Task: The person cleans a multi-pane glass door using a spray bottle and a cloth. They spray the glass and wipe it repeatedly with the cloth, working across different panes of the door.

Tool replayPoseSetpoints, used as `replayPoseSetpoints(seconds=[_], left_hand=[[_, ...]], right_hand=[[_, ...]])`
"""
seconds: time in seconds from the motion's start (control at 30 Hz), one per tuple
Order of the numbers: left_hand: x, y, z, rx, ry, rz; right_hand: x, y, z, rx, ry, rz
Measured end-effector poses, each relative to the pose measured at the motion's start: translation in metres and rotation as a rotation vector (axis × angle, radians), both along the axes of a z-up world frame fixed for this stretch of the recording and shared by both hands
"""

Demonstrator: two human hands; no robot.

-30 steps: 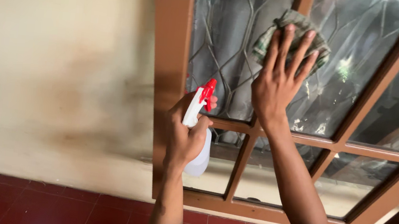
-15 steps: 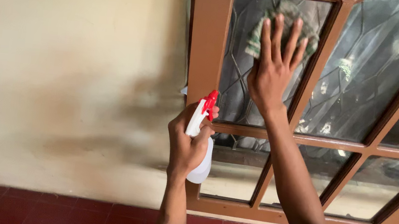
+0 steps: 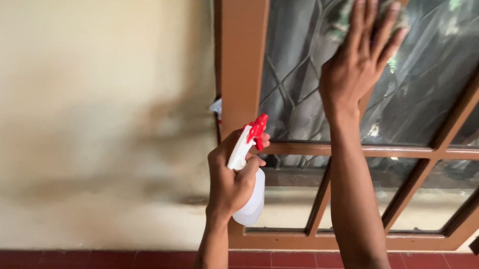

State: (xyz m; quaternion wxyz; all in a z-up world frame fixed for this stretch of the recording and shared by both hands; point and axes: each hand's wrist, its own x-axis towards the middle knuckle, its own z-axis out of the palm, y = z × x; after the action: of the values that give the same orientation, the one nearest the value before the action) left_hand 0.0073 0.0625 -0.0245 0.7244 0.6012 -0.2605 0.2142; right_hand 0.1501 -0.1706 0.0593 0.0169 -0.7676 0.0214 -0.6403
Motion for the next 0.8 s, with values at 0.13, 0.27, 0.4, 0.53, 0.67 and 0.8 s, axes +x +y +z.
replayPoseSetpoints(seconds=[0.13, 0.27, 0.4, 0.53, 0.67, 0.8], left_hand=[[-0.004, 0.016, -0.007, 0.022, -0.026, 0.019], [-0.007, 0.025, -0.011, 0.011, 0.019, 0.052], [-0.007, 0.025, -0.016, 0.031, 0.009, 0.080], [-0.009, 0.022, -0.023, 0.050, -0.002, 0.058], [-0.012, 0.018, -0.027, 0.051, -0.016, 0.033], [-0.013, 0.012, -0.027, 0.040, 0.011, 0.021]], right_hand=[[0.024, 0.040, -0.001, 0.062, -0.093, -0.018], [0.008, 0.094, -0.023, -0.024, 0.076, 0.284], [-0.039, 0.112, -0.086, 0.079, 0.087, 0.562], [-0.067, 0.107, -0.121, 0.056, 0.165, 0.458], [-0.062, 0.087, -0.085, 0.054, 0.236, 0.438], [-0.044, 0.078, -0.056, 0.008, 0.217, 0.475]])
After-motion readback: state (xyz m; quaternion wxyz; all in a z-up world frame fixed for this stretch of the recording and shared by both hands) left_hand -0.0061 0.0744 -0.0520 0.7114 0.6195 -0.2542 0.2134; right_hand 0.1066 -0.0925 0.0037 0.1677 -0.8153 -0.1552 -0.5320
